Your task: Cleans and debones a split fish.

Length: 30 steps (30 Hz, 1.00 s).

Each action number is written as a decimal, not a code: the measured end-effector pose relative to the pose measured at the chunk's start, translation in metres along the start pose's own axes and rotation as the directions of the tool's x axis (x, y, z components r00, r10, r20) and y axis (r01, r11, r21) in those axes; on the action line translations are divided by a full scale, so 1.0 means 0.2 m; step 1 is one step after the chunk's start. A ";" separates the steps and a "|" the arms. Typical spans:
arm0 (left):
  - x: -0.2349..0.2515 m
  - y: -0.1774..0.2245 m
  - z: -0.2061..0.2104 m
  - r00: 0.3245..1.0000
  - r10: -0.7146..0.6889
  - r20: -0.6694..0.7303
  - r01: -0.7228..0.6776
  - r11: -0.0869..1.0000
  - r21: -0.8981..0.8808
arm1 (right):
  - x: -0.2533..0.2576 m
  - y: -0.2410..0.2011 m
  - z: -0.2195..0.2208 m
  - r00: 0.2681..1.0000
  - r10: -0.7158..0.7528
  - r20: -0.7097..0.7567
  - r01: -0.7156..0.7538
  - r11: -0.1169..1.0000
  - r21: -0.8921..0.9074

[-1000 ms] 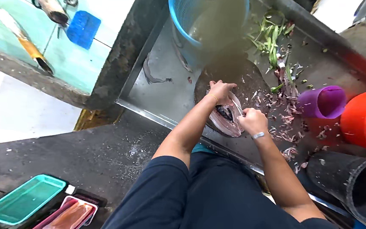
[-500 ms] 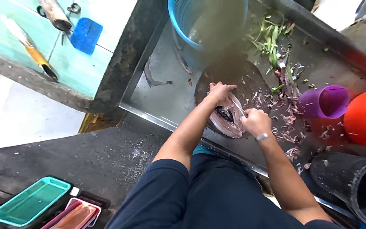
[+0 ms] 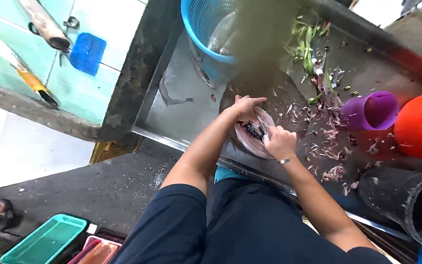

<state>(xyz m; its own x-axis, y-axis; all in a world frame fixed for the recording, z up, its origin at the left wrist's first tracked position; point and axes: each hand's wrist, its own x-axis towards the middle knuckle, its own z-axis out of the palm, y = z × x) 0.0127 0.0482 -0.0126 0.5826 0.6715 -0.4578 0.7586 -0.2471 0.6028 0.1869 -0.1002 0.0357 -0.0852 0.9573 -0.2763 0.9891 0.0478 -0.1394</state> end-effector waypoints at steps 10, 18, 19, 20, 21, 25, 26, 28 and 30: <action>0.00 -0.01 -0.03 1.000 -0.018 0.014 0.017 1.000 0.018 | 0.05 -0.05 -0.10 0.999 0.005 0.053 -0.002 0.999 -0.048; -0.02 -0.02 -0.01 1.000 -0.002 -0.020 0.003 0.999 0.034 | -0.10 0.04 -0.24 0.992 0.091 0.087 -0.107 0.974 0.199; -0.02 -0.01 0.02 1.000 0.001 -0.014 -0.001 0.999 0.036 | -0.17 0.08 -0.28 0.994 0.100 0.043 -0.107 0.963 0.245; -0.01 -0.02 0.02 1.000 0.002 -0.023 -0.001 0.999 0.045 | -0.21 0.14 -0.31 0.994 0.103 -0.034 -0.090 0.958 0.273; 0.00 -0.02 0.01 0.999 0.001 -0.032 0.000 0.999 0.052 | -0.24 0.20 -0.30 0.984 0.096 -0.148 -0.054 0.962 0.267; -0.01 -0.02 0.01 0.999 -0.005 -0.036 0.006 1.000 0.028 | -0.28 0.46 -0.03 0.962 0.261 -0.075 -0.255 0.964 0.074; -0.01 -0.02 0.02 0.999 0.004 -0.054 -0.004 1.000 0.011 | -0.27 0.47 0.02 0.950 0.312 0.011 -0.312 0.948 0.059; 0.01 -0.03 0.00 0.994 0.016 -0.104 -0.016 1.000 0.002 | -0.21 0.33 0.03 0.967 0.254 -0.013 -0.252 0.964 0.082; 0.00 -0.03 0.04 0.995 0.012 -0.102 -0.010 1.000 0.023 | -0.15 0.11 0.02 0.984 0.176 -0.003 -0.175 0.976 0.127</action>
<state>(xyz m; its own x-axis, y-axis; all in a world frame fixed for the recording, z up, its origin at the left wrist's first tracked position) 0.0111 0.0431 -0.0213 0.5588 0.7363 -0.3816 0.7596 -0.2698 0.5918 0.2114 -0.1297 0.0371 0.0910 0.9516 -0.2935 0.9654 -0.1567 -0.2086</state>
